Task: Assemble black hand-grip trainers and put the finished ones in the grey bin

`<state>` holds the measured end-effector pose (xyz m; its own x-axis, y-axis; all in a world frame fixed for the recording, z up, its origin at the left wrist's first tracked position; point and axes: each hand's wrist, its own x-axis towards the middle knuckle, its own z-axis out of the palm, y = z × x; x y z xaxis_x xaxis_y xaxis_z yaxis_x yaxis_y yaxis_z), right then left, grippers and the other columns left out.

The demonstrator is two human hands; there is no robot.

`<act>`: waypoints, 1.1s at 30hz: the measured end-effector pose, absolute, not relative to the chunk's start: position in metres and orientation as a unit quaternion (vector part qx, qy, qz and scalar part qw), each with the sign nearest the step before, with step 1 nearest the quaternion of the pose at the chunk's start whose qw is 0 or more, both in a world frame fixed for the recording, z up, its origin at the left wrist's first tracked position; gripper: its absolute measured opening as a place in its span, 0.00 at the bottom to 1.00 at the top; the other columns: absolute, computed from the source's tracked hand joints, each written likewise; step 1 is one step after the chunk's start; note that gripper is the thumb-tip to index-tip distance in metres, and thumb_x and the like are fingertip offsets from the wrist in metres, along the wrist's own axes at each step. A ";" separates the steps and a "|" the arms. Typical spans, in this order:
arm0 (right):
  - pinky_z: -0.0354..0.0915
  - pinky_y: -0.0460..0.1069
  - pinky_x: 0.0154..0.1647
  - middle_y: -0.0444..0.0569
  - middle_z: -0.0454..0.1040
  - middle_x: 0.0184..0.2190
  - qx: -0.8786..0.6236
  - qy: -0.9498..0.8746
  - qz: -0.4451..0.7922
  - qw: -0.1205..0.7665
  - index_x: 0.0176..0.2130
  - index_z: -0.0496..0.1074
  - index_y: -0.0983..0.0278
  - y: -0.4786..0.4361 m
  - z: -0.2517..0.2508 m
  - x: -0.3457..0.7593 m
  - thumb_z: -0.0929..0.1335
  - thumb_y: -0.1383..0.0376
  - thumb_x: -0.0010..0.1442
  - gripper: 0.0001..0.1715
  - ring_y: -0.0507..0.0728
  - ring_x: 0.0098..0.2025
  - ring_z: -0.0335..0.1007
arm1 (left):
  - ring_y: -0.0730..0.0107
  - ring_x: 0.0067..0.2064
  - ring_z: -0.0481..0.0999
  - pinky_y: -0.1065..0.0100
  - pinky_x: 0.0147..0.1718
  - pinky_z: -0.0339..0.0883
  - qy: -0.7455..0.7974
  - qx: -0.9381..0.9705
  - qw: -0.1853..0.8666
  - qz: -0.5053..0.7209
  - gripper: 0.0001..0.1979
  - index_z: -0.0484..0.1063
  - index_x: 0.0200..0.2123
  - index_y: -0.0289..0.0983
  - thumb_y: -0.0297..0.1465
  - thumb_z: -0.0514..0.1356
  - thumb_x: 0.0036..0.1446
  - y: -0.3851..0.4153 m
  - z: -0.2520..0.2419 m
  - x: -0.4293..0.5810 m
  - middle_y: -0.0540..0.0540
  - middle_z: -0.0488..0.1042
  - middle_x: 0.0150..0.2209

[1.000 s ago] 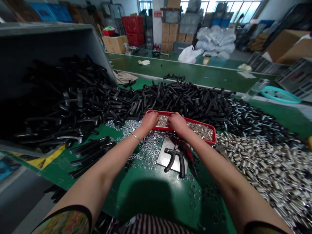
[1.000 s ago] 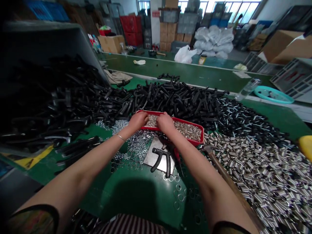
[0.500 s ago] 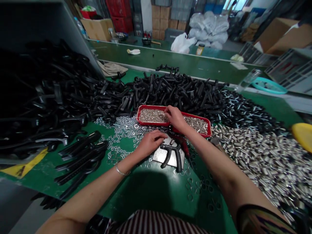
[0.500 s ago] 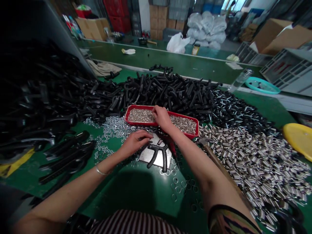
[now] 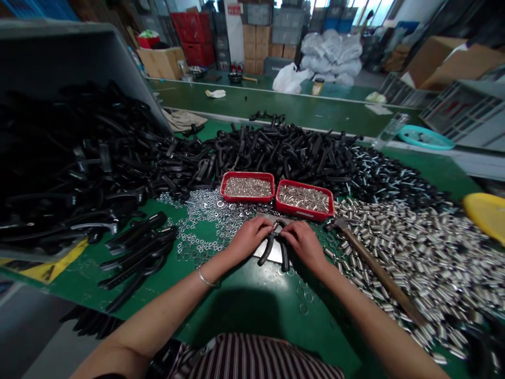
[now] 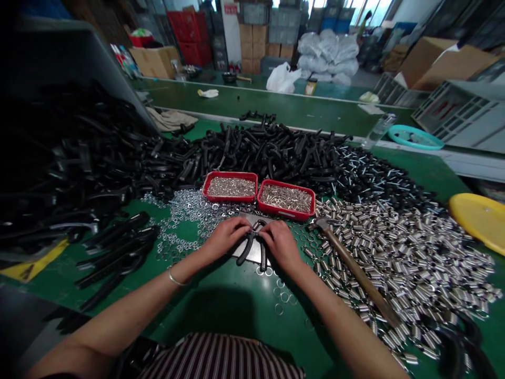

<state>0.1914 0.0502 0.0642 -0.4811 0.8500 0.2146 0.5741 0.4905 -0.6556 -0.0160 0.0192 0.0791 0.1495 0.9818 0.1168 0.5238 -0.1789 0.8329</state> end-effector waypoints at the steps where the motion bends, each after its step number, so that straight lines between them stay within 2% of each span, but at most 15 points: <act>1: 0.64 0.57 0.47 0.51 0.76 0.35 -0.411 -0.848 0.213 0.258 0.35 0.73 0.61 0.049 0.062 0.188 0.66 0.59 0.67 0.11 0.62 0.42 0.69 | 0.65 0.43 0.76 0.62 0.49 0.67 0.546 0.702 0.301 0.345 0.05 0.74 0.37 0.38 0.30 0.58 0.64 0.019 0.078 -0.016 0.47 0.78 0.39; 6: 0.65 0.55 0.44 0.55 0.76 0.37 -0.367 -0.895 0.082 0.238 0.37 0.73 0.64 0.048 0.052 0.181 0.63 0.59 0.70 0.14 0.62 0.42 0.67 | 0.62 0.45 0.73 0.59 0.51 0.64 0.549 0.741 0.223 0.315 0.04 0.73 0.36 0.38 0.29 0.58 0.64 0.012 0.073 -0.021 0.46 0.76 0.39; 13: 0.65 0.55 0.41 0.55 0.76 0.34 -0.360 -0.901 -0.015 0.242 0.35 0.73 0.65 0.049 0.040 0.180 0.64 0.61 0.70 0.15 0.61 0.39 0.66 | 0.62 0.44 0.73 0.58 0.50 0.63 0.551 0.753 0.196 0.301 0.04 0.73 0.35 0.38 0.30 0.60 0.64 0.011 0.067 -0.023 0.47 0.76 0.38; 17: 0.65 0.55 0.41 0.56 0.77 0.36 -0.329 -0.919 -0.024 0.216 0.36 0.74 0.65 0.047 0.044 0.181 0.63 0.64 0.70 0.14 0.62 0.39 0.65 | 0.62 0.44 0.72 0.59 0.49 0.62 0.551 0.767 0.166 0.284 0.05 0.73 0.36 0.37 0.30 0.59 0.64 0.012 0.065 -0.022 0.46 0.75 0.38; 20: 0.66 0.55 0.42 0.56 0.77 0.38 -0.309 -0.929 0.016 0.203 0.40 0.75 0.66 0.047 0.048 0.184 0.61 0.66 0.71 0.14 0.62 0.40 0.66 | 0.61 0.44 0.71 0.58 0.49 0.61 0.553 0.782 0.120 0.260 0.07 0.73 0.37 0.36 0.31 0.58 0.66 0.014 0.064 -0.016 0.45 0.75 0.38; 24: 0.66 0.57 0.50 0.55 0.76 0.45 -0.327 -0.899 0.133 0.258 0.48 0.73 0.63 0.046 0.051 0.202 0.62 0.63 0.70 0.13 0.62 0.48 0.68 | 0.59 0.44 0.70 0.57 0.48 0.60 0.542 0.810 0.060 0.215 0.11 0.74 0.37 0.35 0.32 0.53 0.68 0.018 0.060 -0.005 0.43 0.74 0.39; 26: 0.65 0.60 0.54 0.56 0.74 0.48 -0.368 -0.871 0.147 0.289 0.52 0.71 0.63 0.044 0.051 0.221 0.62 0.62 0.70 0.14 0.62 0.51 0.68 | 0.58 0.43 0.69 0.56 0.47 0.60 0.532 0.824 0.031 0.193 0.13 0.74 0.38 0.34 0.32 0.51 0.69 0.020 0.057 -0.002 0.43 0.74 0.38; 29: 0.63 0.61 0.54 0.56 0.75 0.48 -0.422 -0.858 0.113 0.271 0.50 0.72 0.62 0.042 0.050 0.262 0.62 0.61 0.70 0.14 0.63 0.51 0.67 | 0.57 0.42 0.69 0.55 0.46 0.60 0.506 0.849 -0.024 0.150 0.14 0.74 0.38 0.33 0.29 0.50 0.69 0.021 0.054 0.001 0.41 0.73 0.37; 33: 0.62 0.60 0.51 0.58 0.75 0.47 -0.483 -0.856 -0.005 0.182 0.48 0.74 0.65 0.038 0.055 0.327 0.61 0.62 0.69 0.16 0.65 0.48 0.67 | 0.56 0.43 0.69 0.54 0.48 0.61 0.460 0.880 -0.071 0.098 0.14 0.75 0.38 0.32 0.26 0.49 0.68 0.022 0.054 0.001 0.39 0.73 0.38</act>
